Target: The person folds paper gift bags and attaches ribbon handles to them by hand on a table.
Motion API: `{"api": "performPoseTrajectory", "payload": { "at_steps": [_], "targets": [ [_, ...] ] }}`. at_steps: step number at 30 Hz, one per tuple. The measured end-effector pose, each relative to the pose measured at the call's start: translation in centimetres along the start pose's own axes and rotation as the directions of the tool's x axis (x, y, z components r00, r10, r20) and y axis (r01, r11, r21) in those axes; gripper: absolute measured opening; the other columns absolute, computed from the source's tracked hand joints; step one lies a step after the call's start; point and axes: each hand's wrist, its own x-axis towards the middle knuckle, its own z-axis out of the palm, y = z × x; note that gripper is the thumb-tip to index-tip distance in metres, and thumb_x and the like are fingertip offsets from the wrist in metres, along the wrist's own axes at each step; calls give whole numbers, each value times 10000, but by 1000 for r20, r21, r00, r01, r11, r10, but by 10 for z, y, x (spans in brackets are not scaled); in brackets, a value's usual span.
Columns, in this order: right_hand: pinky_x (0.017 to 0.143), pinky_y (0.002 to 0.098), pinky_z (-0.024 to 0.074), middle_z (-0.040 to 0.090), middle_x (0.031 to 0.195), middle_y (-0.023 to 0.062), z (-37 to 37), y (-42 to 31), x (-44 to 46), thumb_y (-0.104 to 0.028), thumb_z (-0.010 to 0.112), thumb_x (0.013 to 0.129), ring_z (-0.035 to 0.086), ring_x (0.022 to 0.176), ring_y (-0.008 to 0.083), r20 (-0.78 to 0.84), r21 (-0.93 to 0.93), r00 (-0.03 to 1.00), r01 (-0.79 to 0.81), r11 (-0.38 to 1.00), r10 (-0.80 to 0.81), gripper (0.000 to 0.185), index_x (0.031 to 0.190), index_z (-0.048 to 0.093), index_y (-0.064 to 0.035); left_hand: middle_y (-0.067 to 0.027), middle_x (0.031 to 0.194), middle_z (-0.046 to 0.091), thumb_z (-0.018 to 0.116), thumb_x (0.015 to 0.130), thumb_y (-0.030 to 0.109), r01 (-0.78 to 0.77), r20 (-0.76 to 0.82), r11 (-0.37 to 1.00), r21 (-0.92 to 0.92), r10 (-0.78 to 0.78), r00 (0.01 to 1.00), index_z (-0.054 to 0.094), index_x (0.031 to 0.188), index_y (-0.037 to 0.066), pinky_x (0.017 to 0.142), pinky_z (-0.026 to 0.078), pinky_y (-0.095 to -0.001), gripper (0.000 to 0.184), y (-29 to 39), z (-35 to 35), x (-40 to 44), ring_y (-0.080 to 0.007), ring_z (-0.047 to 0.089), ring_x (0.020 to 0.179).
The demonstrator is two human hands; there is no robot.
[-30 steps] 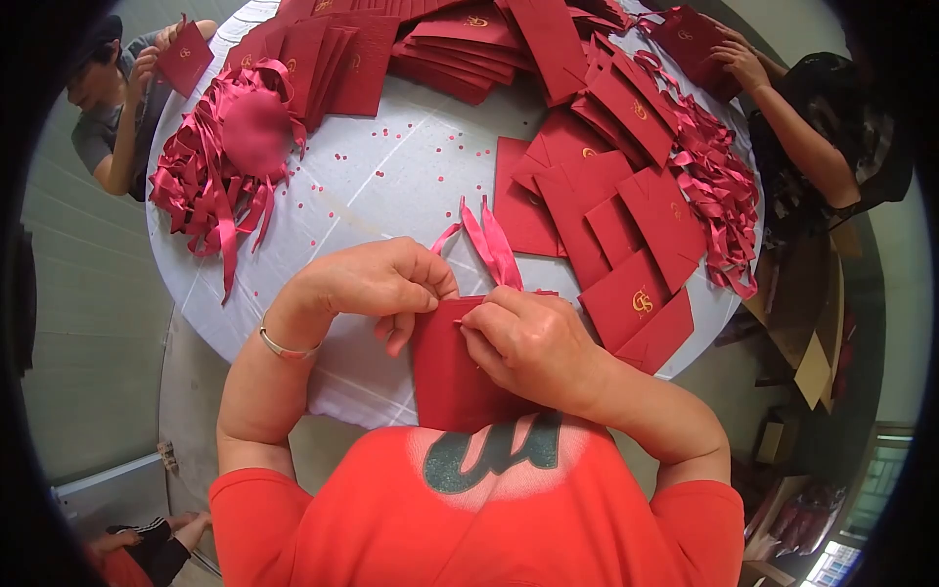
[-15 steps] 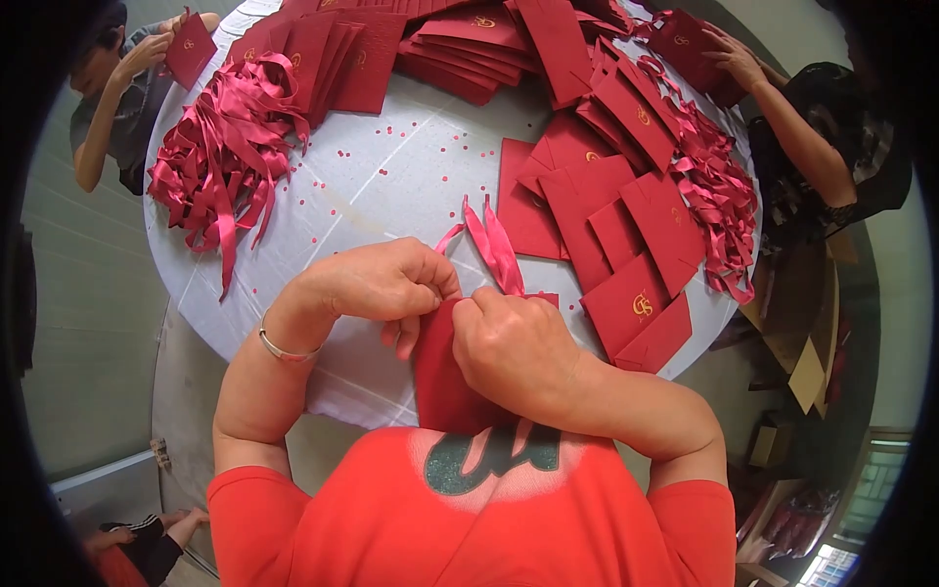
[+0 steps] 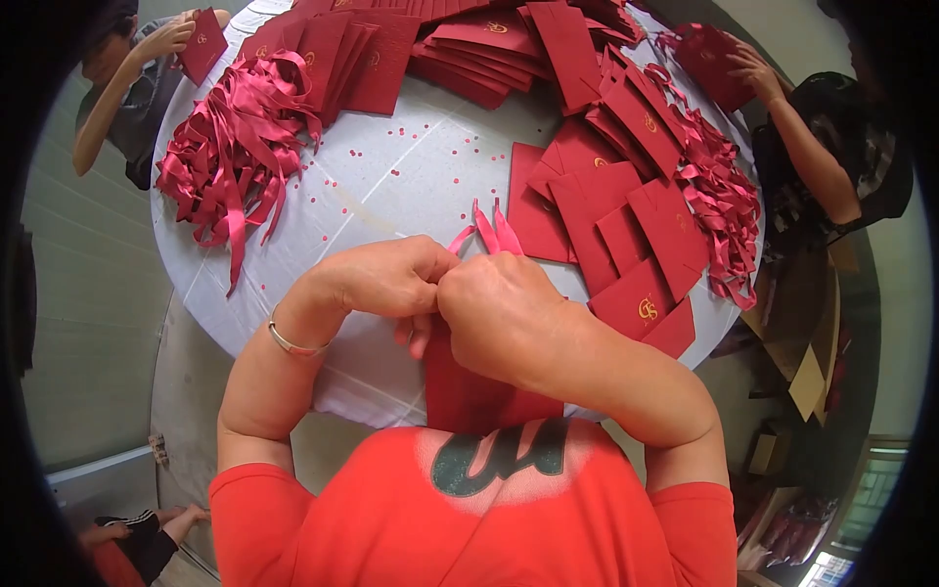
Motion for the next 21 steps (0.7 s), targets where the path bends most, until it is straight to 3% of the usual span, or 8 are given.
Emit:
{"api": "performPoseTrajectory", "payload": {
  "at_steps": [6,9,12,14,15,17,18,21],
  "targets": [
    [649,450,526,636,726,212,13,5,-2,-51,598,697,645,692,379,-112,44,993,-24,999,29,92,721,642,25,-137,822,662,393,821,-45,-42,32,998,-48,44,999,585,956,-72,552,555,-298,237,-6,-4,-2,-205,705,659],
    [617,432,517,639,739,199,23,18,-10,-58,666,702,635,681,369,-293,271,956,105,957,-22,93,757,644,14,-136,819,653,402,810,-47,-84,60,988,-132,93,994,571,937,-72,553,559,-300,212,-11,-4,1,-214,708,670],
    [631,432,511,657,774,188,28,25,-21,-130,671,779,651,707,364,-334,245,942,114,963,-26,172,899,662,-6,-135,820,645,424,810,-40,-57,49,997,-51,60,997,558,929,-62,551,559,-303,181,-11,-1,5,-221,707,665],
    [590,356,501,637,748,167,4,26,-30,-193,748,777,651,659,259,-147,550,989,57,833,29,301,979,642,4,-137,805,649,442,820,-26,-57,29,997,-50,59,998,541,983,-68,536,549,-303,195,-8,1,0,-220,703,651],
    [598,208,441,606,786,11,0,36,-33,-78,738,822,544,723,42,-55,656,998,18,755,25,308,1100,622,-12,-137,805,649,442,820,-26,-56,34,997,-46,58,998,541,983,-68,536,549,-303,195,-6,2,-1,-220,703,651],
    [649,208,461,622,887,8,3,53,-38,-81,720,845,570,790,57,-69,886,997,48,461,28,338,1149,594,-6,-136,782,652,463,844,-8,-59,-5,998,21,59,998,521,1046,-70,517,534,-300,218,-4,3,-4,-216,698,638],
    [720,215,483,629,945,17,-12,55,-42,-76,677,883,585,859,71,13,898,999,-31,438,44,320,1176,575,3,-136,782,652,463,844,-8,-58,-1,998,26,58,998,521,1046,-70,517,534,-300,218,-3,4,-4,-216,698,638],
    [747,230,509,650,952,37,-5,66,-38,-28,621,904,607,854,83,-164,890,982,107,443,92,212,1112,620,9,-112,772,649,512,882,19,-40,20,997,60,39,999,487,1082,-46,484,512,-271,211,-1,4,-3,-202,693,629]
  ]
}}
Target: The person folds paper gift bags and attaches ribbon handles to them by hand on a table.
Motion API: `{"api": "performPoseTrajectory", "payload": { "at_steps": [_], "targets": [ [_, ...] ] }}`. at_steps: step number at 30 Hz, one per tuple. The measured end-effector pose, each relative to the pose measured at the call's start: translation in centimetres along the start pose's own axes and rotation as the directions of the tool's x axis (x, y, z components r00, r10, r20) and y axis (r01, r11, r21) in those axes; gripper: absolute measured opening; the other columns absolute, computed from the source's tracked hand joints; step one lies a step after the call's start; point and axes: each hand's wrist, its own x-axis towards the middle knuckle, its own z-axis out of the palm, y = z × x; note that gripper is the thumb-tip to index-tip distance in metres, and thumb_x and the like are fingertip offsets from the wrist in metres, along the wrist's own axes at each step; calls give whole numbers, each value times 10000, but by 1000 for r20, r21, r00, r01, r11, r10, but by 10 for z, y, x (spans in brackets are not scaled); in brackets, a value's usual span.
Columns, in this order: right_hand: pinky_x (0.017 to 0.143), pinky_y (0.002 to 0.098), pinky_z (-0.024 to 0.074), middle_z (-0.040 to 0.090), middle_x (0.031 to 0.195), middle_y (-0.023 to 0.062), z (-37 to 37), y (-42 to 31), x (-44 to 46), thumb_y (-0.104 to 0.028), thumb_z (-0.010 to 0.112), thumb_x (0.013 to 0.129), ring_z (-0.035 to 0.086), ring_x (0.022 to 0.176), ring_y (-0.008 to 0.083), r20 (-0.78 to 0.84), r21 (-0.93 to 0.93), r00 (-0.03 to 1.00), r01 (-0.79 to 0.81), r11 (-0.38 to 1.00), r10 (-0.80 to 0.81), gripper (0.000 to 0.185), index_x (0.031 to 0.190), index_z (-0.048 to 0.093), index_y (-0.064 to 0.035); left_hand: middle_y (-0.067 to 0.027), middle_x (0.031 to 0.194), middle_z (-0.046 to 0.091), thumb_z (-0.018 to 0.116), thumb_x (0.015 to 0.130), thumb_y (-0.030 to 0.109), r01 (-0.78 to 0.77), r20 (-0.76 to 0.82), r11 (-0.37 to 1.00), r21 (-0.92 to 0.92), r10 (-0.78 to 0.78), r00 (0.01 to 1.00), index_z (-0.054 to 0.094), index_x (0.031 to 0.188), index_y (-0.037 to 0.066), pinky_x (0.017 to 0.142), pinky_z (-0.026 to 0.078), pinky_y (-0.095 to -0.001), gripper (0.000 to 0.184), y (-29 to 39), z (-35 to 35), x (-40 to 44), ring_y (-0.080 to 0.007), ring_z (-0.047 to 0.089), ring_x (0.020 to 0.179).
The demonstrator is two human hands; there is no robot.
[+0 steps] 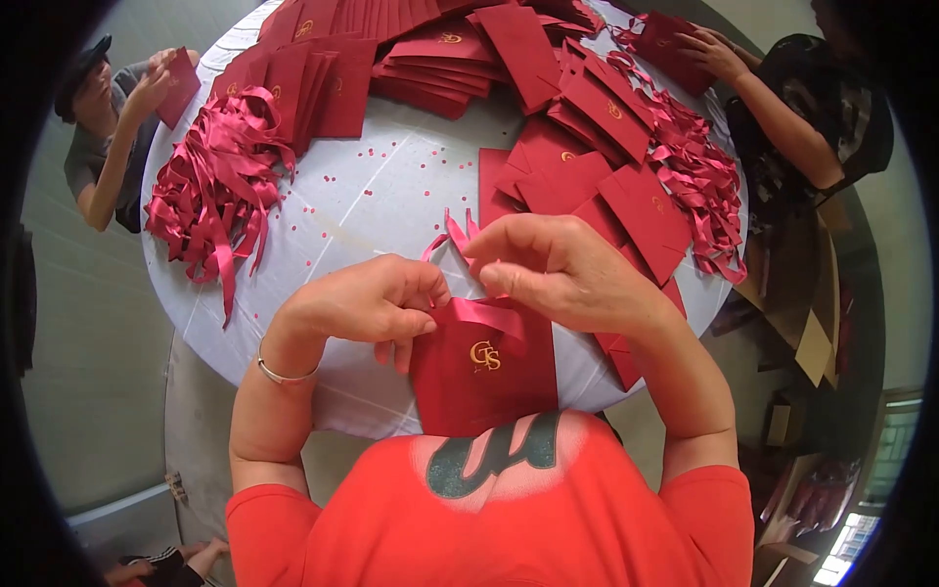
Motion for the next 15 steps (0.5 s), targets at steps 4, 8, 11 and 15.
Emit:
{"api": "performPoseTrajectory", "payload": {
  "at_steps": [4,8,11,15],
  "targets": [
    [727,222,503,661,846,26,-1,5,8,1,629,872,612,797,76,-9,-68,1000,-17,998,16,101,958,675,23,-105,748,643,528,891,29,-6,-5,1000,0,6,1000,484,1073,-43,477,509,-268,201,-1,1,0,-195,688,617],
    [666,220,487,663,787,25,-2,9,18,-40,666,860,593,734,66,153,-329,988,56,943,-5,94,938,683,11,-124,731,652,585,853,34,2,-63,999,-39,-4,998,502,1052,-64,496,513,-298,237,6,5,-2,-201,683,602],
    [646,219,480,660,775,18,-3,7,23,-57,669,867,587,714,67,218,-286,973,-11,958,76,95,929,677,15,-95,671,645,629,836,45,-34,-121,999,41,38,992,505,1029,-38,484,498,-288,243,9,9,-2,-186,671,569],
    [646,215,486,660,790,24,-10,11,28,-68,663,880,596,724,70,276,-158,943,-144,977,184,97,921,661,19,-77,630,637,647,826,47,-91,-115,993,70,98,988,504,1029,-4,469,478,-266,254,7,10,-1,-159,658,544]
  ]
}}
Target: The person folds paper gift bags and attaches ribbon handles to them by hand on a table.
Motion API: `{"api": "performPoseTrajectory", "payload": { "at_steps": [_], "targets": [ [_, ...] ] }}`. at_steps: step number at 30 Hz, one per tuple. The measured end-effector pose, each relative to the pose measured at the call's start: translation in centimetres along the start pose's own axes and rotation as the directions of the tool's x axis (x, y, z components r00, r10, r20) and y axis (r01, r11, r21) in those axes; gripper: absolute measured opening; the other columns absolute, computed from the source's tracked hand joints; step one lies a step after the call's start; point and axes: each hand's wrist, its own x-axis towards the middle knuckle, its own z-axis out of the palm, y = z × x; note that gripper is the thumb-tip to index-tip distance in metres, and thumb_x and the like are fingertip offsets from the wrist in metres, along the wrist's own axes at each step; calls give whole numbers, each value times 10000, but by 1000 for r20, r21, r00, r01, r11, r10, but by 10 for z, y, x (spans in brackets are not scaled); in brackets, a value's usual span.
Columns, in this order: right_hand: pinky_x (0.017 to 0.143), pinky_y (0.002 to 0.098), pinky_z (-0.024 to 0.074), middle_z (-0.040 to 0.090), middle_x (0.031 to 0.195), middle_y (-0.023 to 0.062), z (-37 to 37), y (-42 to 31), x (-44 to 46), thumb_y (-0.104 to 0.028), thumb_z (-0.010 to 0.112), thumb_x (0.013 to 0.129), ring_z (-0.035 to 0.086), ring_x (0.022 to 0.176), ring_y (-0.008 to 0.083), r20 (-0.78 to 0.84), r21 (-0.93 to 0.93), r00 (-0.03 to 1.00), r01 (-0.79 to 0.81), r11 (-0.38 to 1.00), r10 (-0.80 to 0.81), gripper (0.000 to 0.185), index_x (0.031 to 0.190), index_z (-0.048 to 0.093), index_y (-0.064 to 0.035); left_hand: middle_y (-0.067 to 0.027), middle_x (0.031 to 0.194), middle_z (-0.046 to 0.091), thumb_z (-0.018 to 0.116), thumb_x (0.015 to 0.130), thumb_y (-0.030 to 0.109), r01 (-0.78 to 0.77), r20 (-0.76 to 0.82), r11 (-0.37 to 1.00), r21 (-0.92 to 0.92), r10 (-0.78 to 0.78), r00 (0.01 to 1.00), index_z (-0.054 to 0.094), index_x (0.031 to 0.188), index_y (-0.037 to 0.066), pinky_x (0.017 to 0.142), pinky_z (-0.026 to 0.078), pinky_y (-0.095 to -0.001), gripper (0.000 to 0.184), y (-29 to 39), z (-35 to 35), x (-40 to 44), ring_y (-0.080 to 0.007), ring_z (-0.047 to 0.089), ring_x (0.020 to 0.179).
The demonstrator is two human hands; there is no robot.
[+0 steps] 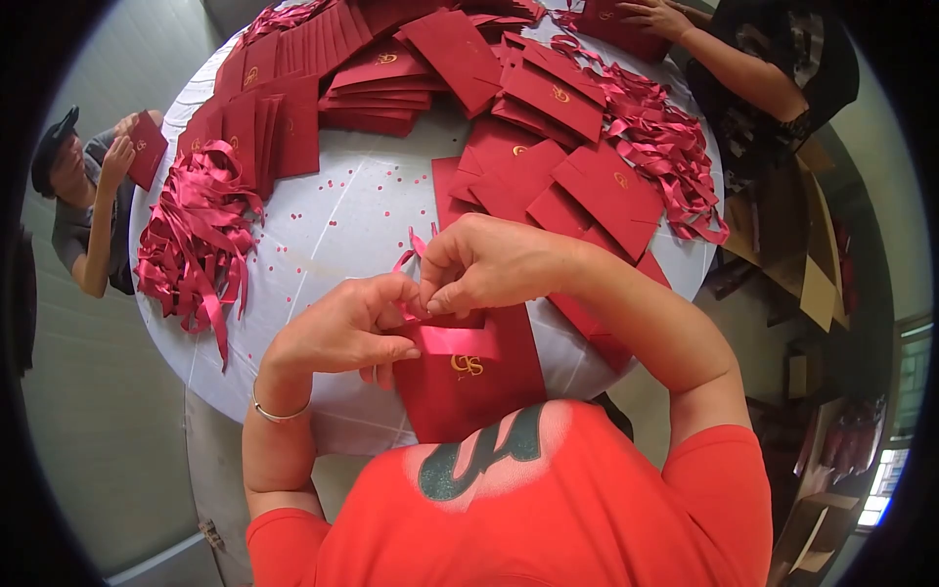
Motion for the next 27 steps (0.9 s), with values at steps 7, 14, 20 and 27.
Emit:
{"api": "performPoseTrajectory", "payload": {
  "at_steps": [7,14,20,27],
  "targets": [
    [668,220,506,659,859,43,-5,7,2,-41,628,890,611,767,80,67,148,998,-18,989,8,125,1001,610,13,-26,662,629,617,821,7,-70,41,998,-12,70,997,585,928,16,463,471,-222,113,0,0,-4,-102,644,545],
    [682,238,496,638,901,39,-8,2,-8,22,624,804,600,792,107,149,-37,987,63,997,-57,196,996,652,-7,-27,660,631,578,806,-7,-69,41,995,75,66,997,585,873,10,473,486,-219,70,1,-2,-1,-102,652,552],
    [701,325,475,585,948,96,-3,-5,-36,-5,675,680,585,855,220,139,-435,949,314,844,-282,226,894,710,-71,-44,639,620,547,802,-6,-39,24,997,63,38,999,560,851,-8,479,470,-234,51,-1,-2,0,-109,643,544],
    [747,374,456,543,891,118,10,-4,-41,-56,710,650,560,888,288,79,-665,914,346,662,-398,155,804,703,-73,-56,630,618,550,793,-19,-10,-3,998,62,11,1000,552,829,-19,489,478,-242,37,-3,1,3,-119,642,537]
  ]
}}
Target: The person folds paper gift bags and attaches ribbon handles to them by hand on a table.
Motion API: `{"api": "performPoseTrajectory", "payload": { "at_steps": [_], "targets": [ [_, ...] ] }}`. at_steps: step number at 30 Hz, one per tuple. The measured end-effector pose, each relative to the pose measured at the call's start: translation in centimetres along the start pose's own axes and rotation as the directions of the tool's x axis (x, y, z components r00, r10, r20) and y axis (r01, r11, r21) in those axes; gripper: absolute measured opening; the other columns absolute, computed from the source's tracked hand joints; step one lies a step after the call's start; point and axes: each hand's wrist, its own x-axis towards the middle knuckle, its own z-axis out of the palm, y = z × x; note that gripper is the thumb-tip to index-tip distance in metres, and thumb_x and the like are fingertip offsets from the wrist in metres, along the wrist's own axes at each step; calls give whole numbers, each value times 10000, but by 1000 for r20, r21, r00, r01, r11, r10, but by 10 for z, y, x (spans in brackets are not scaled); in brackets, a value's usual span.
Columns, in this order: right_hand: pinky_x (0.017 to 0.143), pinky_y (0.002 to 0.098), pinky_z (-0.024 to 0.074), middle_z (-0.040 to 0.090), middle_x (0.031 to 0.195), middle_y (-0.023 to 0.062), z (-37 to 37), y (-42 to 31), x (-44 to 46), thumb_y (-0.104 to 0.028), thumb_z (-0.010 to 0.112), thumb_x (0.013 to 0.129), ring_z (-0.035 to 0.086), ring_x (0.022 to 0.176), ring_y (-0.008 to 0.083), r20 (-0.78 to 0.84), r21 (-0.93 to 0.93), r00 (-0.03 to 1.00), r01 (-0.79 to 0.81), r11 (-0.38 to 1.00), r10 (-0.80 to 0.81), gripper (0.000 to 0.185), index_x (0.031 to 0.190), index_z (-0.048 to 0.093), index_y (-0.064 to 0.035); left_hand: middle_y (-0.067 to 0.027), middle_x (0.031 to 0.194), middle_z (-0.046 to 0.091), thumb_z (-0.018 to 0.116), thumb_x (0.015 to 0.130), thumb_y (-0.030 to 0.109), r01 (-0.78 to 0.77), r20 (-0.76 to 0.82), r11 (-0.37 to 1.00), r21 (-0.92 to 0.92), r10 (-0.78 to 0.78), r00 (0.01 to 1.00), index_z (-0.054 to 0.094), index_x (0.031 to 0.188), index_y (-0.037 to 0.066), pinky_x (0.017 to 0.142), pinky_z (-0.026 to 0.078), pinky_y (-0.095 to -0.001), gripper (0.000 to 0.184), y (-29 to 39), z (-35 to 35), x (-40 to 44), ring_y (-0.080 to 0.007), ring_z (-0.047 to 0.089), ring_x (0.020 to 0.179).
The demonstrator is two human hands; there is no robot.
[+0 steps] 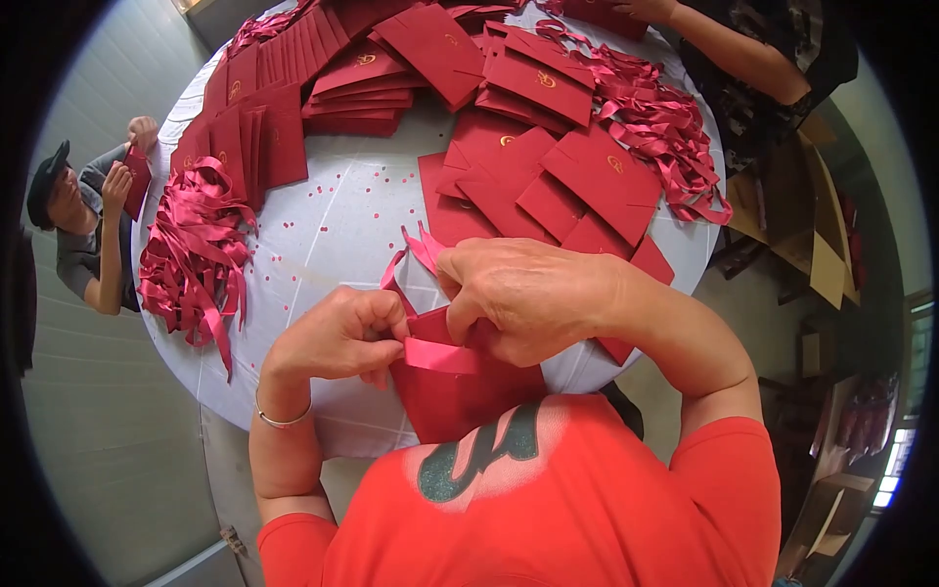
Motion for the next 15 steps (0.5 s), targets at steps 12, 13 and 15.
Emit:
{"api": "performPoseTrajectory", "payload": {
  "at_steps": [12,13,15],
  "targets": [
    [729,362,464,577,842,92,9,15,-1,-16,690,638,581,856,266,19,111,999,45,993,-48,105,738,662,-33,-51,610,600,549,785,-29,19,-21,999,-35,-19,1000,536,813,-25,478,467,-247,32,-2,3,2,-118,634,526],
    [719,336,477,606,851,83,7,18,-1,-2,703,663,606,832,235,-5,241,996,84,967,-85,124,776,660,-34,-51,610,600,549,785,-29,18,-23,999,-34,-18,1000,536,813,-25,478,467,-247,32,-2,2,2,-118,634,526],
    [653,268,487,655,820,53,-1,21,-4,29,674,736,635,761,145,141,555,974,-226,801,177,63,766,659,-24,-51,614,601,546,784,-34,25,-20,998,-49,-26,999,533,817,-24,474,464,-241,37,-2,2,2,-117,633,524]
  ]
}}
